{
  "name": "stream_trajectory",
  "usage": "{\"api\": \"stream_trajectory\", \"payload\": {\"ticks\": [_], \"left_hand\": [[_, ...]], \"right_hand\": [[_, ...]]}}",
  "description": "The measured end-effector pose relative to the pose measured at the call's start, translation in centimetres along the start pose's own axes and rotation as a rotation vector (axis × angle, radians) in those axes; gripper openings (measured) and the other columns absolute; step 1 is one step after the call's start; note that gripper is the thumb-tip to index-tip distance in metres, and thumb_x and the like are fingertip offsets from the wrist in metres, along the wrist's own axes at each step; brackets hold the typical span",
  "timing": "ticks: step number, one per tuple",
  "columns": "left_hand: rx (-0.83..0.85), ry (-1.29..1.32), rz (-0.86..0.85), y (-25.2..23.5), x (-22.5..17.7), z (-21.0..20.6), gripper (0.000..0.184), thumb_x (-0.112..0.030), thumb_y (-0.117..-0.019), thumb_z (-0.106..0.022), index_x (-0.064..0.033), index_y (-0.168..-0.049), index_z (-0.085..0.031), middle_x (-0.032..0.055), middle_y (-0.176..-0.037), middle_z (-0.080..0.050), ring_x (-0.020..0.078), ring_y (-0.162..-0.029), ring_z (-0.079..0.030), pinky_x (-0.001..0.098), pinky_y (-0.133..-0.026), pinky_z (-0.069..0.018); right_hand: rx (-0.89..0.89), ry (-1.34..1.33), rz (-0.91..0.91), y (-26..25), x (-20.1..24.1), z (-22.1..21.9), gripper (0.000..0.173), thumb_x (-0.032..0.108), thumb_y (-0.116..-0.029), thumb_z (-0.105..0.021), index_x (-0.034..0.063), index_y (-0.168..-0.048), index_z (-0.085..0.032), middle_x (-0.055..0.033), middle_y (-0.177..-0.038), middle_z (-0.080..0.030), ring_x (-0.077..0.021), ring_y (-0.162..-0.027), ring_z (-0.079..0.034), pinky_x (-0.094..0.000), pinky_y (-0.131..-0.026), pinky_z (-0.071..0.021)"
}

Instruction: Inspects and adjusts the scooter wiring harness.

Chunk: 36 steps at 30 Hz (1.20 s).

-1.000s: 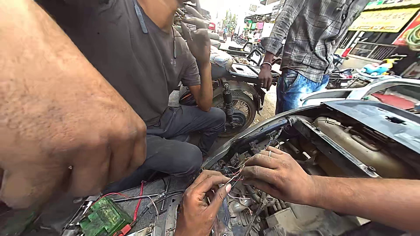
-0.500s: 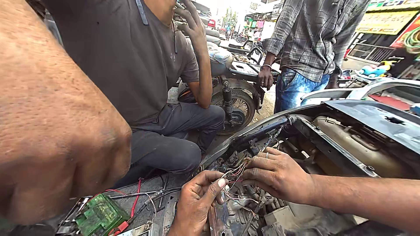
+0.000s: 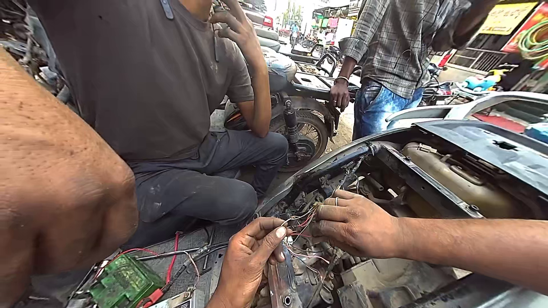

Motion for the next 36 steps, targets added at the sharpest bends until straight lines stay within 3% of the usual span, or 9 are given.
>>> {"api": "stream_trajectory", "payload": {"ticks": [5,15,22,28,32,36], "left_hand": [[-0.108,-0.117,-0.004,0.1,0.0,0.7,0.021,-0.014,-0.0955,-0.073,0.001,-0.11,-0.075,0.0189,-0.09,-0.07,0.021,-0.06,-0.06,0.0266,-0.049,-0.0499],[-0.081,-0.139,-0.017,0.0,-0.2,0.7,0.022,-0.015,-0.0944,-0.075,0.0004,-0.11,-0.076,0.0184,-0.092,-0.071,0.0199,-0.059,-0.059,0.0259,-0.048,-0.0488],[0.03,-0.284,-0.117,0.2,0.0,0.0,0.021,-0.021,-0.0944,-0.076,-0.0081,-0.111,-0.08,0.0109,-0.102,-0.073,0.0174,-0.062,-0.062,0.0264,-0.05,-0.0532],[0.0,-0.192,-0.052,0.3,-0.2,-0.2,0.02,-0.012,-0.098,-0.07,0.0001,-0.114,-0.073,0.0181,-0.103,-0.075,0.0205,-0.055,-0.064,0.0278,-0.044,-0.0518],[0.004,-0.156,-0.03,0.5,-0.1,-0.5,0.019,-0.01,-0.1012,-0.064,0.0009,-0.116,-0.068,0.0195,-0.106,-0.074,0.0225,-0.053,-0.063,0.0294,-0.042,-0.0523],[0.003,-0.137,-0.004,0.5,0.0,-0.6,0.019,-0.012,-0.1042,-0.058,0.0,-0.118,-0.063,0.0214,-0.103,-0.075,0.023,-0.049,-0.062,0.0299,-0.04,-0.0516]], "right_hand": [[-0.009,-0.012,0.046,0.2,0.4,-0.1,0.019,0.033,-0.1012,-0.062,0.0198,-0.101,-0.076,0.0042,-0.1,-0.071,-0.0127,-0.098,-0.066,-0.0339,-0.084,-0.0528],[-0.016,0.007,0.099,0.4,0.6,0.0,0.017,0.029,-0.1014,-0.061,0.0195,-0.102,-0.075,0.0032,-0.101,-0.071,-0.0134,-0.098,-0.066,-0.0344,-0.085,-0.0534],[-0.053,-0.025,0.072,0.5,0.2,0.3,0.015,0.025,-0.1017,-0.063,0.02,-0.107,-0.077,0.0005,-0.108,-0.07,-0.0158,-0.1,-0.066,-0.0342,-0.084,-0.0557],[-0.05,-0.062,-0.001,0.3,-0.3,0.3,0.017,0.027,-0.1022,-0.062,0.0201,-0.107,-0.077,0.0009,-0.115,-0.069,-0.0152,-0.1,-0.065,-0.032,-0.08,-0.0553],[-0.042,-0.12,-0.091,0.2,-1.0,0.3,0.02,0.031,-0.1042,-0.061,0.0184,-0.107,-0.075,0.0026,-0.119,-0.069,-0.0123,-0.106,-0.066,-0.0305,-0.085,-0.0566],[-0.05,-0.194,-0.187,0.4,-1.9,0.3,0.024,0.029,-0.1071,-0.054,0.0157,-0.116,-0.072,0.0016,-0.119,-0.069,-0.0105,-0.107,-0.066,-0.0304,-0.087,-0.0578]]}}
Point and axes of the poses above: each hand's wrist, its own y-axis away from the middle knuckle, its own z-axis out of the back of the hand, x = y × z, the point moved 7 cm from there along -y, towards the middle knuckle
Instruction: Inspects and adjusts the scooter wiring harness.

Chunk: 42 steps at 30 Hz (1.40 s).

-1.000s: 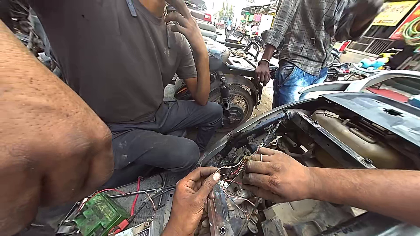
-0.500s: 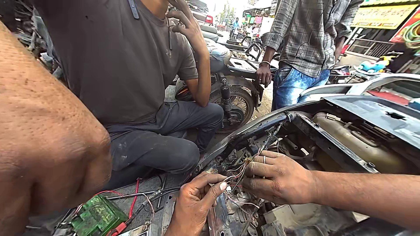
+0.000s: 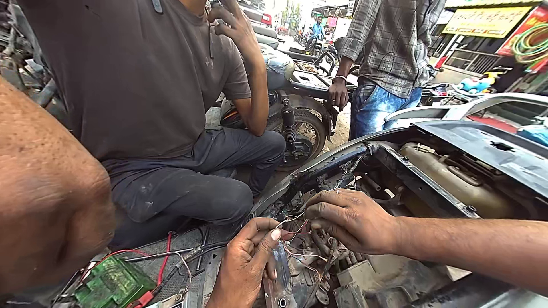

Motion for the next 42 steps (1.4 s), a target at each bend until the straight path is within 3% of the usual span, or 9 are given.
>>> {"api": "stream_trajectory", "payload": {"ticks": [3,9,14,17,20,24,28,31,42], "left_hand": [[-0.006,0.013,0.018,0.0,0.0,0.1,0.019,-0.012,-0.1053,-0.056,-0.0003,-0.119,-0.062,0.0217,-0.101,-0.074,0.0231,-0.046,-0.061,0.03,-0.038,-0.0512],[-0.004,0.004,0.008,0.1,-0.1,0.1,0.019,-0.012,-0.1055,-0.056,-0.0003,-0.12,-0.061,0.0218,-0.101,-0.074,0.0236,-0.046,-0.061,0.0309,-0.039,-0.0518],[0.038,-0.28,-0.117,0.9,-0.7,-0.3,0.019,-0.02,-0.1067,-0.056,-0.0103,-0.121,-0.063,0.005,-0.104,-0.077,0.0185,-0.052,-0.065,0.0311,-0.041,-0.055],[0.091,-0.524,-0.208,1.8,-0.9,-0.9,0.022,-0.028,-0.1085,-0.053,-0.018,-0.125,-0.064,-0.0061,-0.1,-0.076,0.0095,-0.059,-0.068,0.029,-0.049,-0.0596],[0.144,-0.527,-0.194,2.3,-0.6,-1.7,0.023,-0.028,-0.1092,-0.051,-0.0187,-0.126,-0.062,-0.0067,-0.1,-0.075,0.0094,-0.061,-0.069,0.0302,-0.051,-0.0614],[0.138,-0.343,-0.115,2.3,-0.1,-2.1,0.02,-0.021,-0.1089,-0.052,-0.0138,-0.125,-0.061,-0.0009,-0.1,-0.074,0.0157,-0.055,-0.066,0.0329,-0.046,-0.0604],[0.132,-0.402,-0.152,2.1,0.0,-1.8,0.021,-0.025,-0.1082,-0.054,-0.0164,-0.125,-0.062,-0.0031,-0.091,-0.073,0.0135,-0.054,-0.065,0.0317,-0.045,-0.0588],[0.165,-0.532,-0.222,2.3,0.1,-2.1,0.024,-0.032,-0.1078,-0.054,-0.0209,-0.125,-0.065,-0.0072,-0.09,-0.073,0.0091,-0.059,-0.066,0.0305,-0.05,-0.0595],[0.137,-0.483,-0.207,1.6,0.3,-2.3,0.029,-0.033,-0.1094,-0.047,-0.022,-0.126,-0.069,-0.0081,-0.105,-0.075,0.0079,-0.061,-0.066,0.0289,-0.05,-0.0589]], "right_hand": [[-0.026,-0.045,-0.123,0.0,-1.0,0.5,0.026,0.02,-0.1035,-0.05,0.0146,-0.121,-0.068,0.0025,-0.114,-0.068,-0.0091,-0.099,-0.067,-0.0312,-0.078,-0.059],[-0.08,-0.049,-0.253,0.4,-2.5,1.0,0.021,0.017,-0.096,-0.046,0.0188,-0.087,-0.065,0.009,-0.075,-0.06,-0.0049,-0.066,-0.06,-0.0308,-0.053,-0.0493],[-0.027,-0.051,-0.336,0.7,-3.2,0.6,0.026,0.02,-0.0957,-0.045,0.021,-0.077,-0.062,0.0108,-0.064,-0.056,-0.0041,-0.058,-0.057,-0.0312,-0.048,-0.0458],[-0.047,-0.047,-0.315,0.5,-3.0,0.6,0.021,0.018,-0.0947,-0.05,0.0205,-0.077,-0.061,0.01,-0.067,-0.056,-0.0046,-0.058,-0.055,-0.031,-0.049,-0.0451],[-0.029,-0.069,-0.259,0.2,-2.3,0.4,0.005,0.018,-0.0883,-0.061,0.0212,-0.089,-0.066,0.0099,-0.081,-0.061,-0.0036,-0.065,-0.058,-0.03,-0.051,-0.0504],[0.134,-0.231,-0.055,-0.6,-0.5,-0.3,0.03,0.016,-0.0824,-0.072,0.0156,-0.112,-0.068,0.0023,-0.112,-0.065,-0.0069,-0.081,-0.064,-0.03,-0.061,-0.0572],[0.257,-0.188,0.032,-0.3,0.7,-1.3,0.05,0.034,-0.0842,-0.078,0.0172,-0.129,-0.064,0.0023,-0.118,-0.064,-0.0067,-0.086,-0.064,-0.0287,-0.067,-0.0572],[0.274,0.019,0.129,0.0,1.2,-2.0,0.037,0.034,-0.0918,-0.073,0.0196,-0.125,-0.066,0.002,-0.115,-0.066,-0.0107,-0.097,-0.066,-0.0313,-0.076,-0.0586],[0.265,0.14,0.228,0.4,1.0,-1.5,0.012,0.029,-0.0943,-0.066,0.02,-0.101,-0.07,0.0041,-0.097,-0.068,-0.0112,-0.086,-0.066,-0.0315,-0.07,-0.0553]]}}
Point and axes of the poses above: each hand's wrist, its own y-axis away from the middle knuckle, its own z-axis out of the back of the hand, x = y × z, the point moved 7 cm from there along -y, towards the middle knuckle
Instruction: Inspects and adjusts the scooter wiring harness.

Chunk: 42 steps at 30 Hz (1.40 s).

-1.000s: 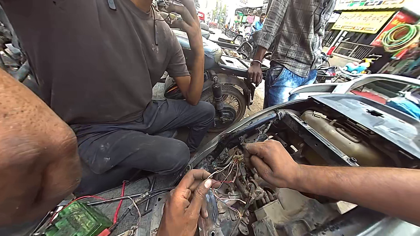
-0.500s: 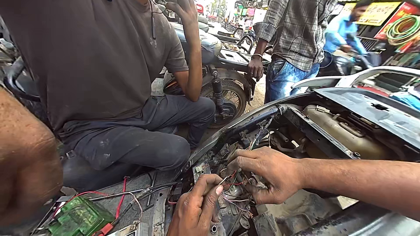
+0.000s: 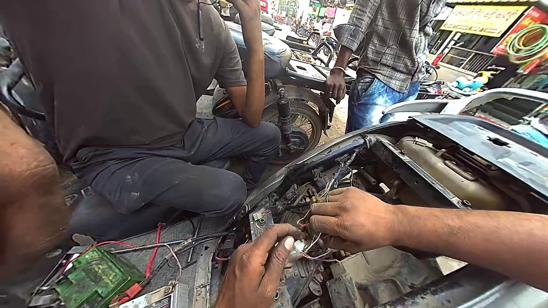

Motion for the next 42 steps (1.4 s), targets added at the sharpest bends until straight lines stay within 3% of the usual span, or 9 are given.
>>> {"api": "stream_trajectory", "payload": {"ticks": [3,6,13,19,24,29,33,39,42], "left_hand": [[-0.037,0.028,0.066,-0.5,1.2,0.3,0.029,-0.037,-0.1076,-0.05,-0.0262,-0.128,-0.069,-0.0096,-0.112,-0.076,0.0106,-0.062,-0.069,0.0305,-0.05,-0.0606],[-0.052,0.055,0.101,-1.0,1.7,0.3,0.028,-0.036,-0.1067,-0.052,-0.028,-0.129,-0.068,-0.008,-0.107,-0.076,0.0142,-0.063,-0.07,0.0319,-0.051,-0.0616],[-0.019,0.147,0.1,-0.9,1.4,0.1,0.037,-0.015,-0.0962,-0.055,-0.0252,-0.13,-0.068,-0.0033,-0.111,-0.075,0.0154,-0.059,-0.066,0.0312,-0.05,-0.0577],[0.093,0.497,0.091,-0.8,0.6,-1.4,0.054,-0.023,-0.0915,-0.074,-0.0098,-0.14,-0.056,0.0124,-0.13,-0.067,0.0252,-0.069,-0.068,0.0372,-0.059,-0.0608],[0.066,0.816,0.301,-0.2,0.4,-2.9,0.063,-0.007,-0.0874,-0.081,-0.002,-0.141,-0.048,0.0269,-0.12,-0.067,0.0291,-0.065,-0.068,0.0338,-0.052,-0.0594],[-0.022,0.736,0.37,0.3,0.8,-2.2,0.05,-0.005,-0.0884,-0.078,-0.0029,-0.134,-0.057,0.0217,-0.097,-0.069,0.0207,-0.054,-0.059,0.0266,-0.039,-0.0466],[0.004,0.671,0.384,0.2,0.0,-1.0,0.049,-0.007,-0.0878,-0.075,-0.0057,-0.133,-0.056,0.0157,-0.086,-0.068,0.0139,-0.047,-0.051,0.0223,-0.036,-0.0355],[0.192,0.562,0.431,0.4,-0.5,-0.2,0.06,-0.007,-0.0842,-0.082,-0.0106,-0.138,-0.054,0.0115,-0.082,-0.068,0.0145,-0.045,-0.048,0.025,-0.038,-0.0394],[0.254,0.549,0.401,0.3,-0.8,0.0,0.067,-0.011,-0.0853,-0.084,-0.0134,-0.145,-0.053,0.0117,-0.088,-0.069,0.0158,-0.047,-0.05,0.0267,-0.039,-0.0425]], "right_hand": [[-0.041,-0.063,-0.033,0.1,-0.4,0.4,0.01,0.028,-0.0912,-0.069,0.0192,-0.096,-0.07,0.0045,-0.093,-0.068,-0.0096,-0.084,-0.066,-0.0301,-0.067,-0.055],[-0.109,-0.135,-0.069,0.3,-1.0,0.9,0.011,0.026,-0.0871,-0.073,0.0181,-0.095,-0.071,0.0051,-0.091,-0.067,-0.0078,-0.08,-0.065,-0.0285,-0.063,-0.0546],[-0.169,-0.158,-0.131,0.5,-1.7,1.4,0.013,0.027,-0.0847,-0.075,0.0183,-0.092,-0.069,0.0051,-0.089,-0.066,-0.0078,-0.077,-0.064,-0.0285,-0.059,-0.0519],[-0.198,-0.158,-0.15,0.4,-1.5,1.4,0.011,0.025,-0.0855,-0.075,0.0173,-0.09,-0.069,0.0039,-0.089,-0.067,-0.0088,-0.078,-0.065,-0.0294,-0.059,-0.0528],[-0.176,-0.117,-0.069,0.4,-0.5,1.2,0.009,0.026,-0.091,-0.072,0.0171,-0.089,-0.07,0.0043,-0.091,-0.068,-0.0083,-0.081,-0.066,-0.0281,-0.062,-0.0534],[-0.137,-0.087,-0.054,0.4,-0.1,0.9,0.008,0.025,-0.0916,-0.07,0.0182,-0.089,-0.071,0.0049,-0.09,-0.069,-0.0085,-0.08,-0.066,-0.0287,-0.062,-0.0541],[-0.128,-0.113,-0.069,0.4,-0.1,1.0,0.008,0.026,-0.0911,-0.071,0.0186,-0.09,-0.071,0.0065,-0.085,-0.068,-0.0075,-0.077,-0.065,-0.0288,-0.06,-0.053],[-0.141,-0.164,-0.058,0.3,-0.2,1.3,0.01,0.028,-0.0897,-0.073,0.018,-0.088,-0.071,0.0072,-0.081,-0.066,-0.0056,-0.072,-0.063,-0.0269,-0.057,-0.0507],[-0.125,-0.231,-0.06,0.3,-0.2,1.3,0.021,0.036,-0.0873,-0.075,0.018,-0.097,-0.072,0.0084,-0.08,-0.067,-0.0045,-0.072,-0.063,-0.0269,-0.058,-0.0514]]}}
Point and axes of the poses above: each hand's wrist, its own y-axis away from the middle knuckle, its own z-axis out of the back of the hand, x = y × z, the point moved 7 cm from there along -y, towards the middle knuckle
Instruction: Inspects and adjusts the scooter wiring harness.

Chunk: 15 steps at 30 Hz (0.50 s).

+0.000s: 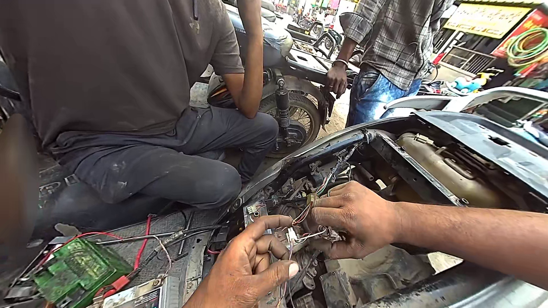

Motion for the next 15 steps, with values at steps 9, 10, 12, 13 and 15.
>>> {"api": "stream_trajectory", "payload": {"ticks": [9,10,12,13,15], "left_hand": [[-0.035,-0.118,-0.181,-0.12,-0.21,0.03,0.068,-0.016,-0.0837,-0.087,-0.0119,-0.144,-0.056,0.0078,-0.092,-0.071,0.0155,-0.053,-0.052,0.0266,-0.045,-0.043],[-0.047,-0.109,-0.202,-0.11,-0.28,-0.01,0.067,-0.015,-0.0833,-0.087,-0.0109,-0.143,-0.057,0.0088,-0.092,-0.071,0.0157,-0.054,-0.053,0.0265,-0.044,-0.0434],[-0.064,-0.071,-0.249,-0.06,-0.42,-0.21,0.064,-0.01,-0.083,-0.086,-0.0094,-0.138,-0.055,0.012,-0.096,-0.07,0.0174,-0.056,-0.056,0.0271,-0.046,-0.0459],[-0.068,-0.037,-0.27,-0.08,-0.44,-0.32,0.063,-0.008,-0.0826,-0.086,-0.0081,-0.136,-0.053,0.0145,-0.097,-0.07,0.0195,-0.058,-0.058,0.0284,-0.049,-0.0488],[-0.085,-0.003,-0.308,-0.11,-0.43,-0.43,0.063,-0.004,-0.0821,-0.086,-0.0066,-0.134,-0.051,0.018,-0.099,-0.069,0.0251,-0.064,-0.065,0.0334,-0.055,-0.0577]], "right_hand": [[0.059,-0.052,-0.103,0.01,-0.6,-0.59,0.031,0.043,-0.0861,-0.076,0.0201,-0.107,-0.072,0.0097,-0.09,-0.067,-0.0017,-0.076,-0.063,-0.0259,-0.058,-0.0521],[0.062,-0.054,-0.107,-0.02,-0.57,-0.58,0.032,0.043,-0.0863,-0.076,0.0197,-0.107,-0.073,0.0094,-0.09,-0.067,-0.0018,-0.075,-0.062,-0.0255,-0.058,-0.0516],[0.055,-0.065,-0.107,-0.1,-0.5,-0.54,0.031,0.042,-0.0868,-0.077,0.0191,-0.108,-0.073,0.0086,-0.093,-0.066,-0.0017,-0.074,-0.061,-0.0245,-0.057,-0.0511],[0.045,-0.068,-0.103,-0.14,-0.45,-0.49,0.03,0.04,-0.0875,-0.077,0.019,-0.109,-0.073,0.0081,-0.096,-0.067,-0.0018,-0.076,-0.062,-0.0244,-0.058,-0.0518],[0.006,-0.064,-0.087,-0.19,-0.33,-0.24,0.024,0.032,-0.0888,-0.076,0.0188,-0.108,-0.075,0.0064,-0.105,-0.069,-0.0033,-0.082,-0.066,-0.0255,-0.061,-0.0552]]}}
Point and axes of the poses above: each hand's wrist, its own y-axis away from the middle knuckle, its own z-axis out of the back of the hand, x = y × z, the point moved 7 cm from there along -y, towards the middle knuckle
